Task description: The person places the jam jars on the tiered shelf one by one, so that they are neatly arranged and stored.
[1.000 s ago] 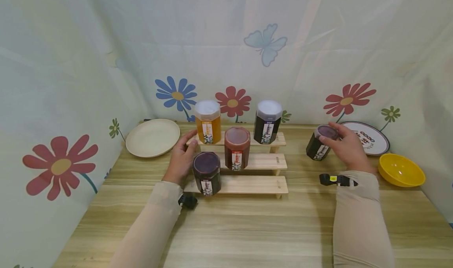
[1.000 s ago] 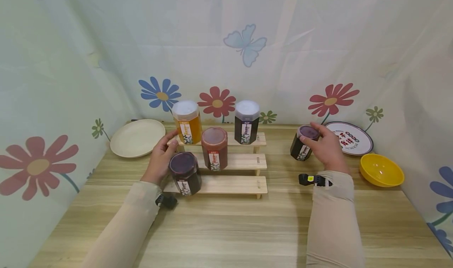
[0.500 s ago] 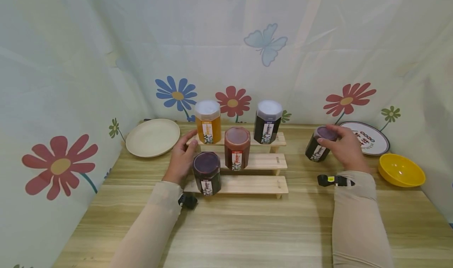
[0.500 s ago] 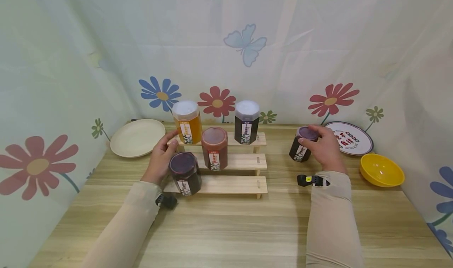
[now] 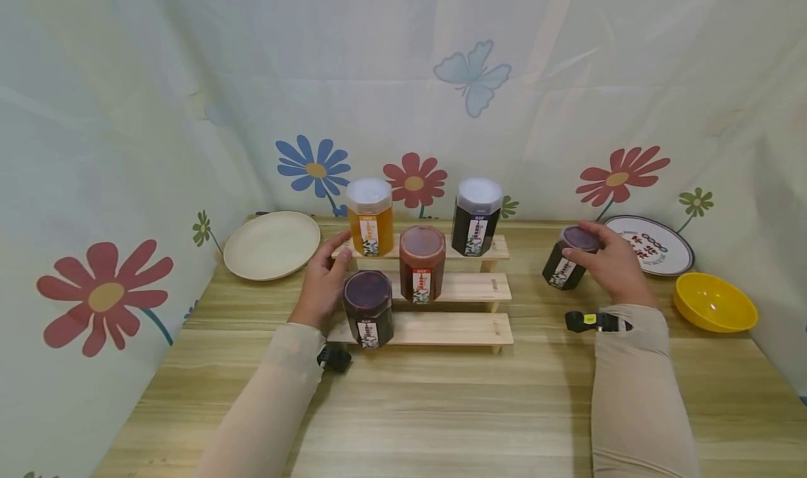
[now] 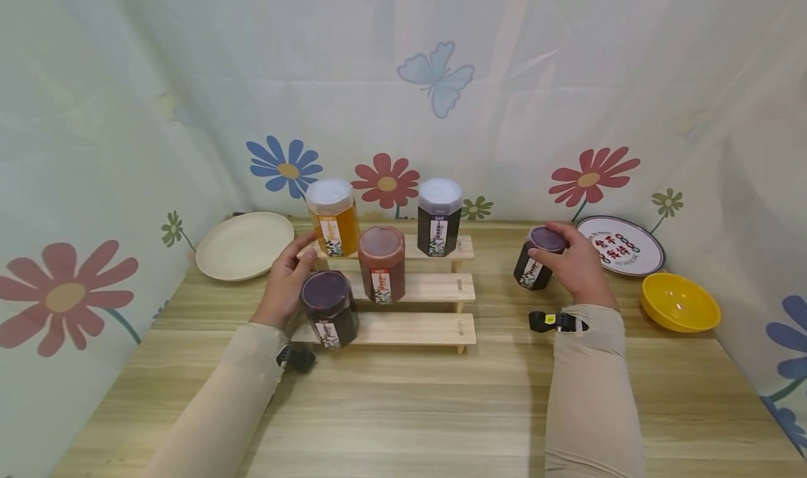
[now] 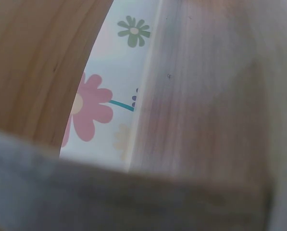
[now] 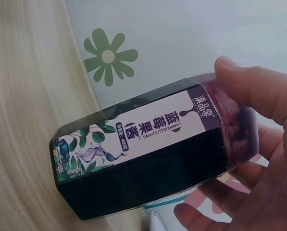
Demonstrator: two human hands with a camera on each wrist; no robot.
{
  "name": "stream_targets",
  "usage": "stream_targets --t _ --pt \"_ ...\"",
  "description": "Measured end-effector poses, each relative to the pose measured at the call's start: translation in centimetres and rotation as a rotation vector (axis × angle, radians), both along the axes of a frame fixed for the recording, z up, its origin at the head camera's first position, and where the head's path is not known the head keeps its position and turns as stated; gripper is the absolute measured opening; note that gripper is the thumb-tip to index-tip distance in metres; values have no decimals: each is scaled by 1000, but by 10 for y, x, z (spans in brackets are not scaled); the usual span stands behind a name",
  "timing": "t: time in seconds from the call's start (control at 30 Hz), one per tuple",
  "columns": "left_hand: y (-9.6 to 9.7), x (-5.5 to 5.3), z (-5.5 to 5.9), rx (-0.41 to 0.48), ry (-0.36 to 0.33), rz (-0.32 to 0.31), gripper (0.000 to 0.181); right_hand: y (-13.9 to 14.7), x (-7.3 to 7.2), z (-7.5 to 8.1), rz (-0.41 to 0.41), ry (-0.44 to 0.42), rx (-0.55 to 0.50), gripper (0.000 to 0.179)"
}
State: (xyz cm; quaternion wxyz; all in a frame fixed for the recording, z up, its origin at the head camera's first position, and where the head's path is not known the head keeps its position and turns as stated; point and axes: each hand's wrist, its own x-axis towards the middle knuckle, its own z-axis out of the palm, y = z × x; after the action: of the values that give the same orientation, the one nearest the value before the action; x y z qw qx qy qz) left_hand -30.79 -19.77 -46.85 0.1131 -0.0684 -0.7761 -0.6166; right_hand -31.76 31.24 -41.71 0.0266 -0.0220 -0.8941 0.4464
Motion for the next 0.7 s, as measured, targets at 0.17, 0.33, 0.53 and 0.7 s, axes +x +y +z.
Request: stream_targets --t 0.17,0.33,0.53,0.7 --pt "-1 0 -1 -6 -3 -8 46 1 0 -1 9 -8 -10 85" --pt "-1 -1 0 0 -15 -9 47 2 0 0 12 -6 5 87" --pt "0 -1 1 18 -21 -20 48 1 2 2 -17 -21 18 91" --pt "-1 0 0 16 -22 -18 47 0 2 2 -34 -47 -2 94"
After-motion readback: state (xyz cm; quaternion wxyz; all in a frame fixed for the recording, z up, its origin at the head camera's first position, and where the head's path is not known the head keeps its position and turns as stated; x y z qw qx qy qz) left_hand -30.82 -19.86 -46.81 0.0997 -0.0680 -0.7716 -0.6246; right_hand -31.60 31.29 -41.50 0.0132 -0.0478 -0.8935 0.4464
